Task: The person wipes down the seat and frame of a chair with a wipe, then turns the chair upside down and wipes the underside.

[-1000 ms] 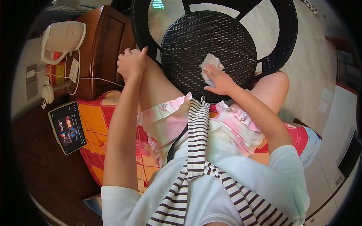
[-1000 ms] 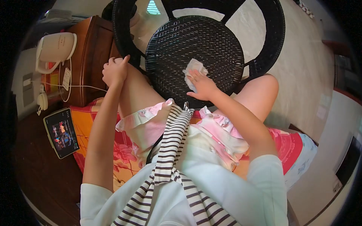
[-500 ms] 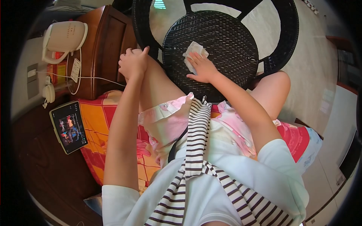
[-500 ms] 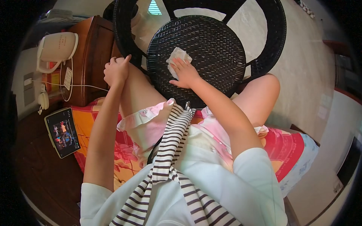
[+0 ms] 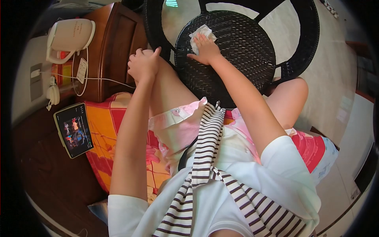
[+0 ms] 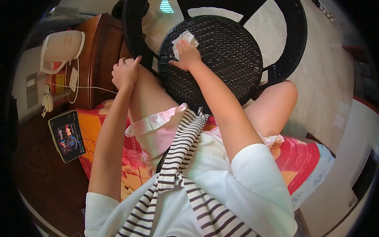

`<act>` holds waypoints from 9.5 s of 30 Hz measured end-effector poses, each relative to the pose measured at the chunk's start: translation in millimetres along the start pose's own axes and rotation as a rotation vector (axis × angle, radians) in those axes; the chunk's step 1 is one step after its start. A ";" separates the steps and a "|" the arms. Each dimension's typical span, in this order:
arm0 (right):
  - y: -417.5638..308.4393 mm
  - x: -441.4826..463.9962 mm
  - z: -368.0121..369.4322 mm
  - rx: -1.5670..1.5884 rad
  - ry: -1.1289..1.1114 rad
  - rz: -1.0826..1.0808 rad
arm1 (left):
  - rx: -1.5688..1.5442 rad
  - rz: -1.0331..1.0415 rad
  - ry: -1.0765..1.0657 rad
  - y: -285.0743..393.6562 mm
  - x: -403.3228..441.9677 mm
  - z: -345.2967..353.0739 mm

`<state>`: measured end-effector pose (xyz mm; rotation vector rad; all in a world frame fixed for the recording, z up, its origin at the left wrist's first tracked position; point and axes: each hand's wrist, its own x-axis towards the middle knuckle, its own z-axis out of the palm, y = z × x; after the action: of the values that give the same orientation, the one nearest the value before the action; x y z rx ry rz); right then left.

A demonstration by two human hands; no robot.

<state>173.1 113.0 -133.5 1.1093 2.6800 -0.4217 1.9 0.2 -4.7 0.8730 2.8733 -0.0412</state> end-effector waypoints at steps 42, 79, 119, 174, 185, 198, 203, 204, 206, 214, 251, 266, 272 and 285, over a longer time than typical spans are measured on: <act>57.2 -207.5 -10.9 -0.015 -0.354 -0.126 | -0.014 -0.019 -0.010 2.5 -5.4 -4.9; 67.4 -57.7 -10.4 0.119 -0.165 0.010 | -0.023 -0.021 -0.034 0.1 -6.6 -5.6; 53.1 -145.5 4.0 0.009 -0.111 -0.217 | -0.067 0.023 -0.007 -4.1 -5.1 -0.8; 44.9 -49.0 22.6 0.017 0.145 -0.232 | -0.049 0.046 -0.014 3.0 -0.9 -3.9; 38.9 -13.2 6.1 -0.044 0.050 -0.101 | 0.014 -0.005 -0.021 2.9 -3.0 -0.8; 155.9 -80.7 -14.1 0.967 0.574 0.298 | -0.032 0.000 0.003 1.3 -3.8 1.1; 102.5 -92.1 25.3 0.205 0.244 0.130 | -0.037 0.007 0.000 3.0 -4.5 -3.1; 78.7 -99.8 22.9 0.082 0.163 0.131 | -0.040 0.010 0.001 2.6 -4.3 -3.4; 56.2 -99.1 23.3 -0.051 0.111 0.161 | -0.045 0.016 0.000 1.9 -3.7 -3.5; 55.2 -67.8 30.9 -0.028 0.095 0.310 | -0.048 0.018 -0.005 2.2 -1.4 -2.4; 9.1 -57.6 47.4 0.126 0.380 -0.219 | -0.058 0.026 0.006 -1.2 -1.4 2.4; 144.5 -26.9 22.4 0.031 0.348 0.106 | -0.011 0.005 -0.003 -1.4 -2.6 2.3; 193.8 -74.1 15.6 -0.013 0.317 0.313 | -0.064 0.009 0.012 -0.5 -3.2 2.0; 61.9 -94.6 37.8 0.148 0.290 0.062 | -0.017 0.000 -0.024 1.8 -3.6 -0.3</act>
<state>286.2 80.0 -151.8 1.3884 2.8902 -0.4884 5.9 -0.2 -3.9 0.8629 2.8473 -0.0272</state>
